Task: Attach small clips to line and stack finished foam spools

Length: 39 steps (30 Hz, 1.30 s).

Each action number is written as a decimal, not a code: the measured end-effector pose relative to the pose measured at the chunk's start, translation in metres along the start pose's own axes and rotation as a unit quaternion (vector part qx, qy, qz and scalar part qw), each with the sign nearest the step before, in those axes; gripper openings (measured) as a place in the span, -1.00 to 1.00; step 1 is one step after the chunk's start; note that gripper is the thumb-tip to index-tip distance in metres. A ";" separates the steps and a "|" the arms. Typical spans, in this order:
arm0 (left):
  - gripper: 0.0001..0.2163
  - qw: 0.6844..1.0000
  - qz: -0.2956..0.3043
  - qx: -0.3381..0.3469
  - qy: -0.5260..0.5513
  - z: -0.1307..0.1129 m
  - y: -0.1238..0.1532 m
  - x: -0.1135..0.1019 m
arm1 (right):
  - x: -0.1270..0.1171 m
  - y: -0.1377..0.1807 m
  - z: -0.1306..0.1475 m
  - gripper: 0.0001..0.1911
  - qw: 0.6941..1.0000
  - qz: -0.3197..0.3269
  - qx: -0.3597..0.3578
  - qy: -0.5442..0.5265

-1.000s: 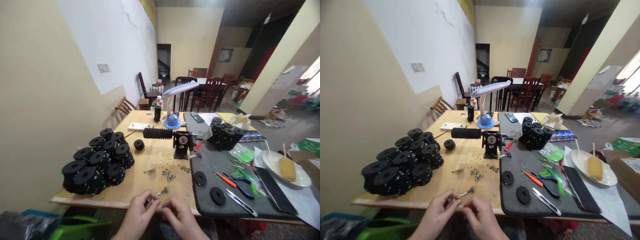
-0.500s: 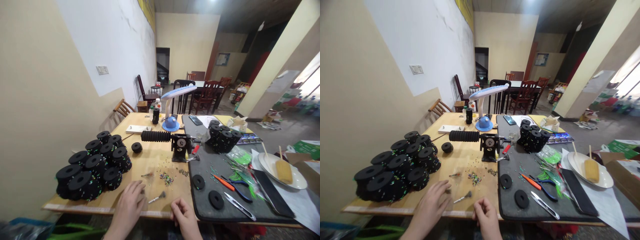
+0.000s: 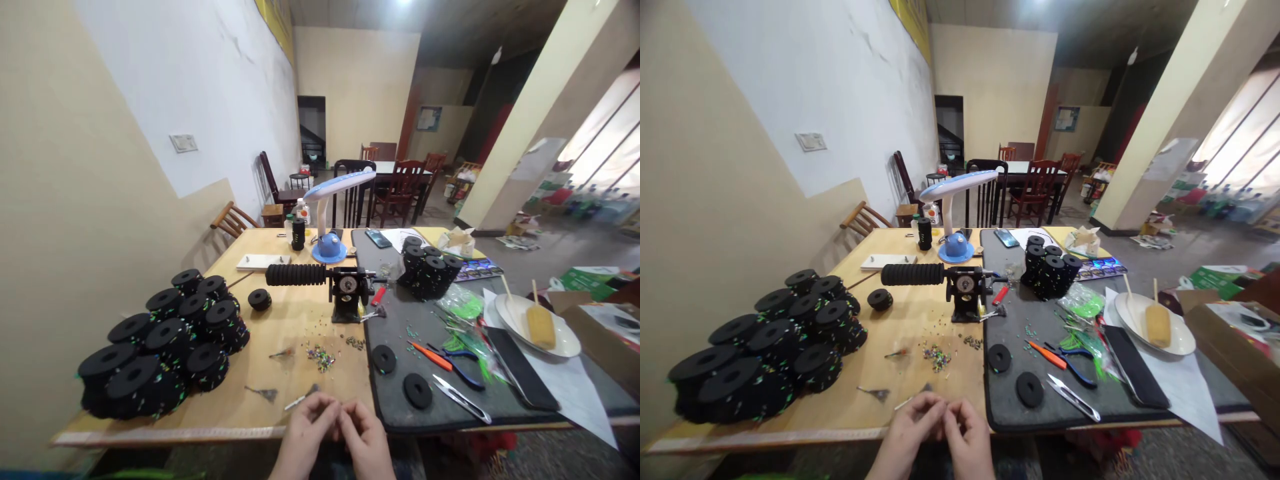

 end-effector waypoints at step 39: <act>-0.75 0.939 0.136 0.082 -0.303 -0.016 0.011 0.015 | -0.062 0.048 0.027 -0.72 0.939 -0.009 -0.065 0.339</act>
Point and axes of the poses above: each hand's wrist, its own y-axis away from the middle knuckle, its own x-axis out of the palm, z = x × y, the point moved 6 cm from there along -y, towards the middle knuckle, and after that the axes turned 9 degrees about x, right-handed, at the moved point
